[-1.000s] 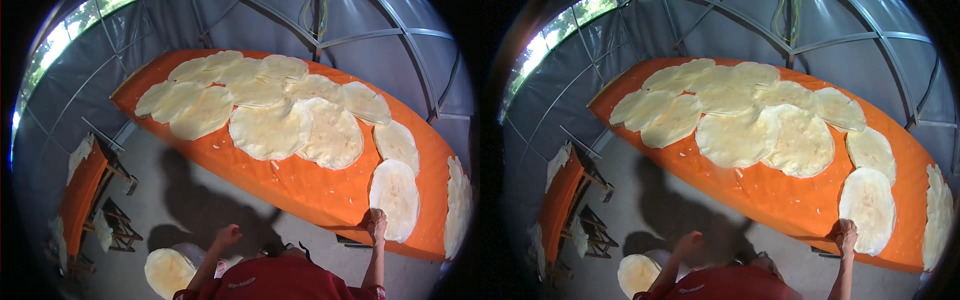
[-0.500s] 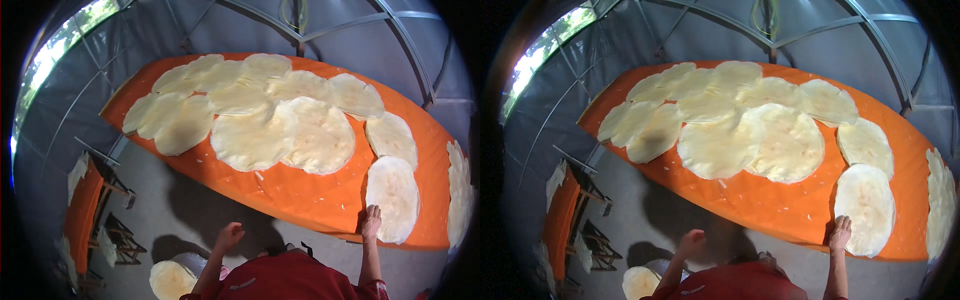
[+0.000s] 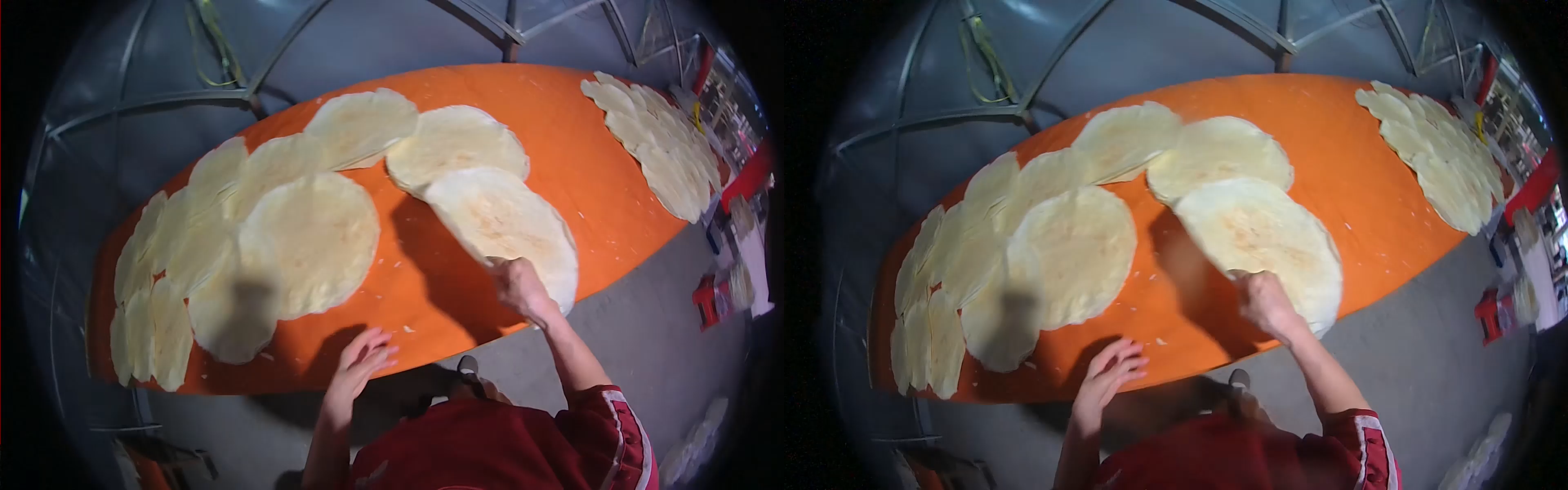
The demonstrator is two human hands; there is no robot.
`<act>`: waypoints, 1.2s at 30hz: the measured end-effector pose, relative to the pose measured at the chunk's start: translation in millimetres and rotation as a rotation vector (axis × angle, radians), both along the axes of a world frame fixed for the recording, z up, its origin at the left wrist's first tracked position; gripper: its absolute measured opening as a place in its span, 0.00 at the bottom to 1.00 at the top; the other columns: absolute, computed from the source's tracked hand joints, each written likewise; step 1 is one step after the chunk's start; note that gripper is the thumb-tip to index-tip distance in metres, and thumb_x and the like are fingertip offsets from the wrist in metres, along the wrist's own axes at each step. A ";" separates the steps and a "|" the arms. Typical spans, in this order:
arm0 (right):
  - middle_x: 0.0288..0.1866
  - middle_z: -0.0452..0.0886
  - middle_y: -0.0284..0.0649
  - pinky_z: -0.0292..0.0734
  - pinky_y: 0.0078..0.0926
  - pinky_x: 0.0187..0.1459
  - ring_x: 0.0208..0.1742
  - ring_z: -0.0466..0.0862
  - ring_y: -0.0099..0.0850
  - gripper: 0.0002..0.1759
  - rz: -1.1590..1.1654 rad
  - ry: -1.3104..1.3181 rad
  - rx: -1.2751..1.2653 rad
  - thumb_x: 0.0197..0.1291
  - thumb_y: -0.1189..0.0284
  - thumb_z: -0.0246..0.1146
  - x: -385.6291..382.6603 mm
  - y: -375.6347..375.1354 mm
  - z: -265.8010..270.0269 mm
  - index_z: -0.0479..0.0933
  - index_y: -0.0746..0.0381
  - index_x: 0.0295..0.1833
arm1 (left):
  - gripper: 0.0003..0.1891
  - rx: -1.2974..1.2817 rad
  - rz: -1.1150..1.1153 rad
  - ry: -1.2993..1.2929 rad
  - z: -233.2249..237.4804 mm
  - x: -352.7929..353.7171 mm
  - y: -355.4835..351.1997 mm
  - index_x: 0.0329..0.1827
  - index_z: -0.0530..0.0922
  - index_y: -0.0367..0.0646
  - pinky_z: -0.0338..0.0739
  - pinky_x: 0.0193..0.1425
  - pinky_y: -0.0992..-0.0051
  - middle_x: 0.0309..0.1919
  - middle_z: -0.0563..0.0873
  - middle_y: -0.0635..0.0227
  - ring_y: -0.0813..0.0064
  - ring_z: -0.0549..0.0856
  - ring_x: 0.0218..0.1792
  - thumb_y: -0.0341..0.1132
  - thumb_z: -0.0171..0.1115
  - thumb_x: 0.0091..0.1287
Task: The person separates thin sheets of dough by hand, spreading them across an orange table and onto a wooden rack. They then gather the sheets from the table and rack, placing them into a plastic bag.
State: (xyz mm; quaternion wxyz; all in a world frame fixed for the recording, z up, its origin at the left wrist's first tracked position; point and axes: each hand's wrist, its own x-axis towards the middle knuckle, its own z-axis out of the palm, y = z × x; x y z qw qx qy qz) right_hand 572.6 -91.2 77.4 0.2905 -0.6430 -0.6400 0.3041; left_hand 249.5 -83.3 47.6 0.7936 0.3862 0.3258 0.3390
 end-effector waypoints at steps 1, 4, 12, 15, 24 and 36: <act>0.26 0.74 0.40 0.69 0.26 0.27 0.27 0.76 0.28 0.20 0.038 0.118 -0.046 0.49 0.68 0.55 -6.6 -2.2 8.6 0.67 0.69 0.46 | 0.24 -0.060 -0.045 -0.064 -4.7 29.4 12.6 0.58 0.56 0.37 0.71 0.47 0.66 0.52 0.66 0.54 0.65 0.74 0.47 0.27 0.50 0.58; 0.36 0.76 0.46 0.71 0.25 0.38 0.38 0.77 0.33 0.34 0.189 0.356 -0.165 0.42 0.66 0.64 -20.4 -4.3 16.1 0.61 0.68 0.56 | 0.33 -0.123 -0.157 -0.189 -14.8 114.7 44.2 0.62 0.47 0.43 0.69 0.49 0.64 0.57 0.59 0.60 0.68 0.69 0.52 0.27 0.54 0.56; 0.51 0.67 0.49 0.67 0.28 0.47 0.47 0.71 0.36 0.46 0.099 0.485 -0.072 0.32 0.60 0.71 3.6 -0.7 -15.8 0.58 0.66 0.57 | 0.37 -0.028 -0.088 -0.196 -10.1 165.5 53.8 0.60 0.49 0.48 0.70 0.49 0.70 0.51 0.65 0.66 0.72 0.67 0.53 0.21 0.59 0.49; 0.49 0.68 0.50 0.69 0.30 0.43 0.45 0.72 0.37 0.40 0.057 0.420 -0.041 0.37 0.62 0.68 6.7 4.6 -20.9 0.59 0.67 0.55 | 0.38 -0.001 -0.071 -0.197 -18.3 174.3 56.9 0.61 0.49 0.49 0.70 0.49 0.71 0.51 0.65 0.64 0.72 0.68 0.52 0.20 0.59 0.47; 0.26 0.76 0.49 0.72 0.34 0.33 0.28 0.77 0.43 0.21 -0.065 -0.273 0.069 0.45 0.67 0.55 -34.4 17.9 -21.6 0.68 0.64 0.47 | 0.15 -0.288 0.283 0.088 -62.3 180.7 57.5 0.44 0.68 0.38 0.73 0.44 0.73 0.39 0.76 0.65 0.73 0.77 0.39 0.19 0.50 0.52; 0.19 0.68 0.34 0.65 0.19 0.21 0.20 0.68 0.22 0.05 -0.013 0.759 0.034 0.35 0.77 0.56 191.9 95.7 100.0 0.67 0.65 0.21 | 0.16 -0.203 0.300 -0.052 -51.7 99.4 83.7 0.45 0.71 0.34 0.72 0.47 0.70 0.41 0.77 0.61 0.70 0.78 0.41 0.24 0.57 0.51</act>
